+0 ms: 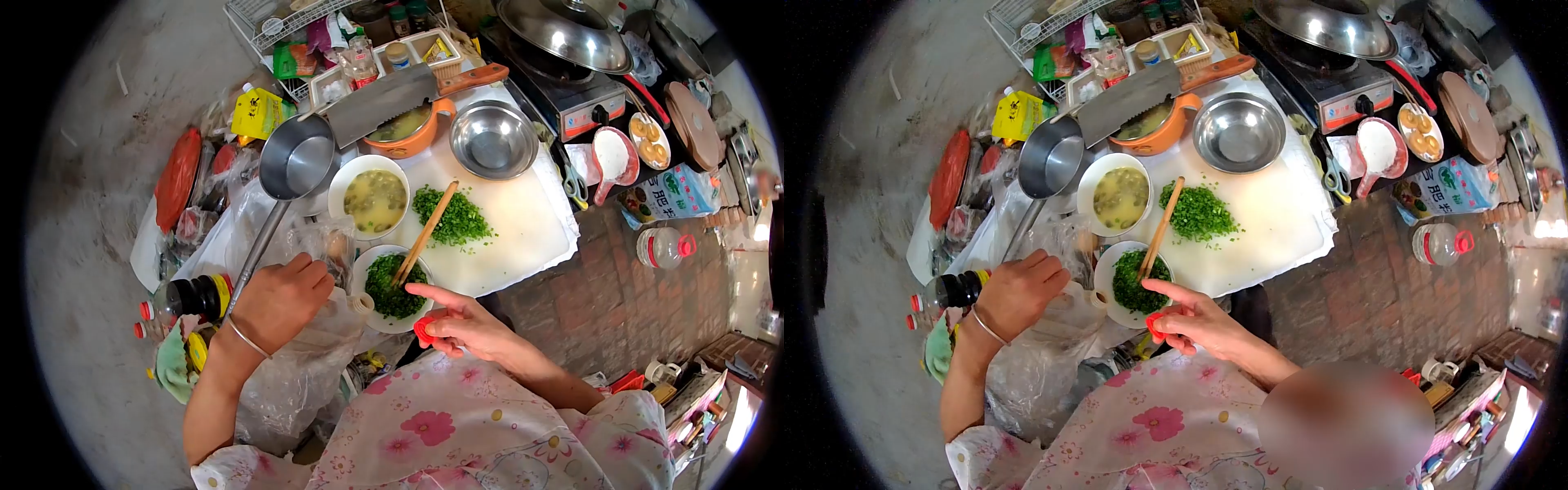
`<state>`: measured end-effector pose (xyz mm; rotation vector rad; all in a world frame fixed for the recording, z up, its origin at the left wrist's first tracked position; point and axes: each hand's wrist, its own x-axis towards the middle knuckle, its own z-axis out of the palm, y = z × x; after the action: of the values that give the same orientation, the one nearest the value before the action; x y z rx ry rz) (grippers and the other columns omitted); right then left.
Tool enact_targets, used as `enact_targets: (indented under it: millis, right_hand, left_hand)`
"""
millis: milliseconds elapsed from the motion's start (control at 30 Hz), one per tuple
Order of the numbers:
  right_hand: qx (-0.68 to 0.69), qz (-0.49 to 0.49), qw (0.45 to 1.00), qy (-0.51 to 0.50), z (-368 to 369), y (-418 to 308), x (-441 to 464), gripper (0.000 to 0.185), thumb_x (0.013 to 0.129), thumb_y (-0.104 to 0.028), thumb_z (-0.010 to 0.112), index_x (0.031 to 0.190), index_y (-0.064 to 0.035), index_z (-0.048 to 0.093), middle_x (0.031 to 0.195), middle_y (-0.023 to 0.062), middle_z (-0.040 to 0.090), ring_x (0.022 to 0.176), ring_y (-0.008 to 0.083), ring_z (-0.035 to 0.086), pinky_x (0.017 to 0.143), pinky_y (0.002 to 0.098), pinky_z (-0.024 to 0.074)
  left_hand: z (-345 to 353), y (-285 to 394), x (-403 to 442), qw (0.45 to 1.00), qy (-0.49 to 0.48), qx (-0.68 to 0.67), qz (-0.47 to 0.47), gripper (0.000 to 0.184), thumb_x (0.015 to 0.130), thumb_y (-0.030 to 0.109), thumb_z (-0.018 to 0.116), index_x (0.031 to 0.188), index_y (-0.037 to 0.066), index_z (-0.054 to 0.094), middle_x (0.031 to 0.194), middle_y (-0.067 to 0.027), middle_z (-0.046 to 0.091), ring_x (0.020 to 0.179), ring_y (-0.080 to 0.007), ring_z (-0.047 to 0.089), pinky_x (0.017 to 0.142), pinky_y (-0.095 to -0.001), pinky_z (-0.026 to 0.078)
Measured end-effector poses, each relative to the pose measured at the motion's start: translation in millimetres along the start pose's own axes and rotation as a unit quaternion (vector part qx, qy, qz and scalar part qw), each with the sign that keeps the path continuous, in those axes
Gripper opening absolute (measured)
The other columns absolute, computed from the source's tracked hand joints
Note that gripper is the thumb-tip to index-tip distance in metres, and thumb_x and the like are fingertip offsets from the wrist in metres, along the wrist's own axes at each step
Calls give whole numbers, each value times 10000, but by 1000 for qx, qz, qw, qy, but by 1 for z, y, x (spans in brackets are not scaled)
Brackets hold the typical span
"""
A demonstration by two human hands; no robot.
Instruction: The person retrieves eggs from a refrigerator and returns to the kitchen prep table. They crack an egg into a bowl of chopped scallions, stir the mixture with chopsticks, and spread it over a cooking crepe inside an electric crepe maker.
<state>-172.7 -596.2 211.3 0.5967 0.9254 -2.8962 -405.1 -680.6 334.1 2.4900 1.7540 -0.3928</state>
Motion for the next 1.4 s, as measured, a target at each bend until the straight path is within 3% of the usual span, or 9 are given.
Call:
enact_targets:
  millis: [167,900,1000,1200,1267,1400]
  right_hand:
    - [11,-9,1000,-2,-5,3,2,591,813,-79,517,1339,-34,252,713,92,562,424,55,374,377,206,291]
    - [19,-7,1000,-10,-11,-5,1,566,812,-44,480,1338,-63,271,764,109,567,442,49,344,397,198,274]
    - [16,-8,1000,-19,-9,-3,4,564,812,-43,474,1338,-65,273,763,108,566,442,48,342,395,196,271]
    - [52,4,997,-56,-2,-6,15,636,801,-50,481,1369,-82,195,749,105,560,451,50,346,389,190,259]
    - [81,21,993,-88,0,-6,19,691,795,-68,487,1384,-96,127,741,104,557,463,55,352,387,186,254]
    - [70,57,986,-140,8,-14,26,724,789,-72,475,1392,-138,81,744,99,555,471,60,357,385,183,248]
  left_hand:
    - [-2,0,6,999,-26,-24,-10,158,611,73,555,761,43,515,730,-47,475,731,-194,513,574,-295,468]
    - [-5,0,17,998,-54,-17,-12,176,607,77,587,763,48,511,729,-47,470,728,-197,511,560,-301,465]
    - [-6,1,17,999,-41,5,-3,69,620,82,543,682,69,515,725,-30,474,731,-158,518,561,-260,474]
    - [-9,1,13,999,-32,-5,-10,80,624,83,539,694,65,507,720,-36,468,726,-170,513,564,-266,471]
    - [-10,1,10,999,-13,-40,-19,198,614,87,593,796,37,534,725,-44,478,704,-191,517,545,-291,458]
    - [-13,6,4,999,12,-29,-24,153,632,89,539,779,43,530,727,-38,470,725,-179,509,561,-273,463]
